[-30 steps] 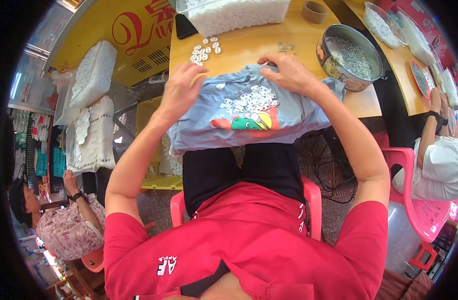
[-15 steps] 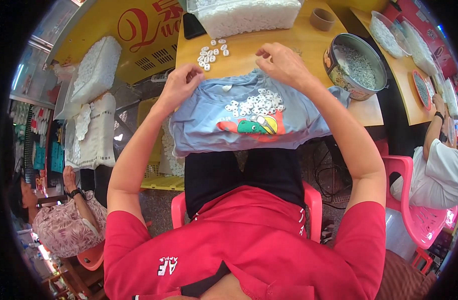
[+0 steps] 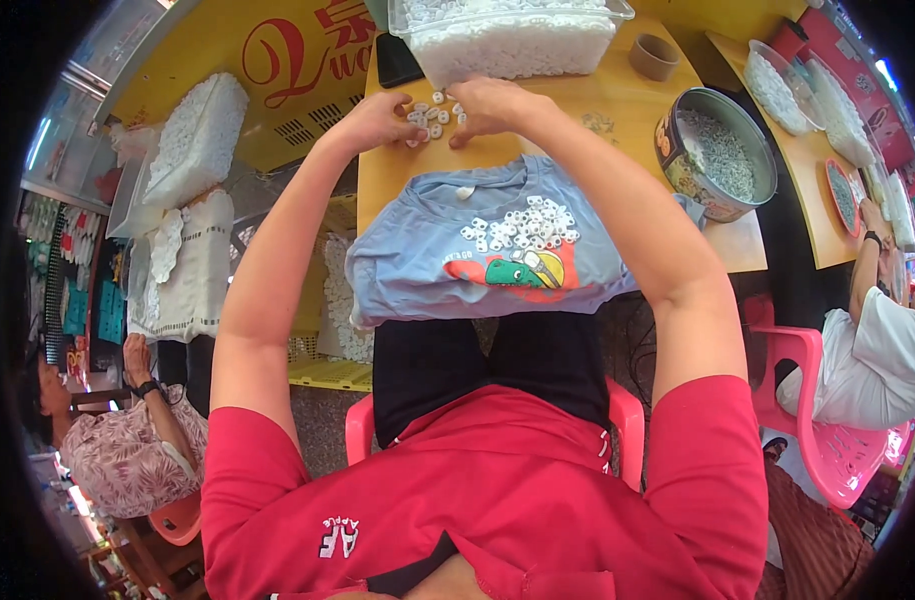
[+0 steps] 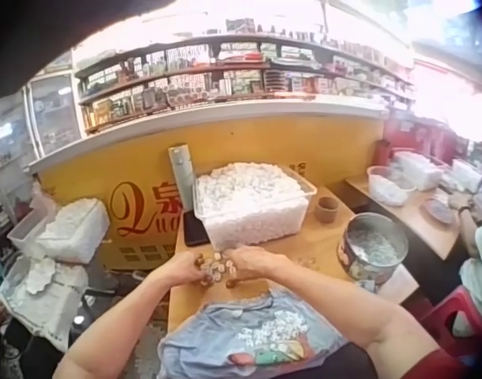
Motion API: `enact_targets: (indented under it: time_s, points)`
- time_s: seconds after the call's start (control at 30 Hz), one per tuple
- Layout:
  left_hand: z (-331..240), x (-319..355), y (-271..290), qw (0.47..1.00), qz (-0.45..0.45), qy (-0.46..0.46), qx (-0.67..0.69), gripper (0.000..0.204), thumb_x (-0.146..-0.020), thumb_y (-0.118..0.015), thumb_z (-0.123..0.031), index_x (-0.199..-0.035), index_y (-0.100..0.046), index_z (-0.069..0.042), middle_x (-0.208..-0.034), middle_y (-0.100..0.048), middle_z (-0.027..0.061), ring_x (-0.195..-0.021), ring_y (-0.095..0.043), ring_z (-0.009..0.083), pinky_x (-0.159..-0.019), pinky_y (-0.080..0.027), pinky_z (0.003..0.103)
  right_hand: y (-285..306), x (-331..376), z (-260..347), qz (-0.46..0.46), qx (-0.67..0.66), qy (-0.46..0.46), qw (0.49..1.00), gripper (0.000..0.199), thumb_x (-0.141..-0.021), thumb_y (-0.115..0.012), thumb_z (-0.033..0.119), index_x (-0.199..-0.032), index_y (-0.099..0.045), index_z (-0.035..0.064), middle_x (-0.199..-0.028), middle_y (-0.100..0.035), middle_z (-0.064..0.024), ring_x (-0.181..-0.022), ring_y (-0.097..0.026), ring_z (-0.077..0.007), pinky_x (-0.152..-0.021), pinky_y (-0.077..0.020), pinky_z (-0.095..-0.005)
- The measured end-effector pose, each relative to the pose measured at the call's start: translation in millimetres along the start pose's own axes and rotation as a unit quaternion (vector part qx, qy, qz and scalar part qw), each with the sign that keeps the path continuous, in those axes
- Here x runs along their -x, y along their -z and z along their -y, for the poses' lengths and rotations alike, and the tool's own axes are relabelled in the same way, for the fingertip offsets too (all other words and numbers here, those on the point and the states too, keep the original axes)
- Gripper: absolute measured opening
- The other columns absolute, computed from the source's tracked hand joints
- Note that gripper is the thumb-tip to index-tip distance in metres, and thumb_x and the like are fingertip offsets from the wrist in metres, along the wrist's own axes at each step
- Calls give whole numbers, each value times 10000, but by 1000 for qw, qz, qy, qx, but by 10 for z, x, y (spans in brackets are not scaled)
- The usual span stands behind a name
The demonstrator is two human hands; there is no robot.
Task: Assembling small plastic components onto a t-shirt at a production workstation.
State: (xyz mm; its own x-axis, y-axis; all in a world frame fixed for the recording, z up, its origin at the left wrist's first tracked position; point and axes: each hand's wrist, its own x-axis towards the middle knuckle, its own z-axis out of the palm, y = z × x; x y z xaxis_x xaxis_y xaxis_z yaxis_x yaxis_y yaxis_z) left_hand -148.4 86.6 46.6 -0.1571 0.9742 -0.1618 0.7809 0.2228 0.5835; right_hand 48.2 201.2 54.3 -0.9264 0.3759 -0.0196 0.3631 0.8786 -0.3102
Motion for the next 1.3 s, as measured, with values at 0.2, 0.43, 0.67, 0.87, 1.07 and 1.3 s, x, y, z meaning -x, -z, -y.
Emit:
enact_targets:
  time_s: [0.2,0.43,0.67,0.87,1.07,1.3]
  points:
    - [-12,-229,-14,999,39,13,10,641,-831,-801,-191,-1312,-533,139,-1041,-701,205,-781,-712,199,-676,-590,304,19,-282,-5,77,-41,-21,996,612,-677,-858,328,-1158,-659,7,-1064,-693,-221,-1012,-672,-355,-873,-539,-426]
    - [-9,-276,-7,991,89,28,96,632,-819,-811,-190,-1294,-546,132,-1077,-693,203,-824,-719,215,-723,-609,312,-64,-377,7,63,-67,-53,994,473,-682,-825,236,-1055,-675,-12,-830,-714,-173,-712,-713,-283,-651,-564,-392]
    - [-255,-312,-23,996,92,7,18,582,-775,-810,-160,-1236,-574,104,-949,-707,171,-803,-714,195,-736,-613,311,-95,-449,-34,73,-37,-75,994,374,-675,-803,205,-966,-713,-12,-808,-725,-182,-718,-726,-282,-698,-573,-387]
    - [-177,-481,-156,996,87,8,20,381,-796,-736,-91,-1133,-648,63,-940,-716,138,-787,-704,179,-719,-598,306,-154,-461,16,15,-51,-85,995,205,-674,-798,141,-781,-746,-26,-757,-733,-175,-712,-752,-242,-669,-599,-355]
    - [-236,-361,-104,990,75,34,116,395,-756,-746,-51,-1111,-652,95,-965,-710,135,-851,-711,188,-779,-605,311,-69,-307,53,51,-222,-156,961,331,-777,-787,135,-1048,-722,-43,-914,-741,-167,-809,-741,-220,-748,-605,-320]
    - [-207,-180,-48,944,113,72,301,329,-852,-753,-74,-1124,-653,83,-1018,-702,133,-932,-702,197,-850,-600,305,-65,-86,20,59,-481,-153,862,257,-788,-783,85,-977,-726,-79,-922,-732,-161,-786,-726,-242,-720,-624,-306]
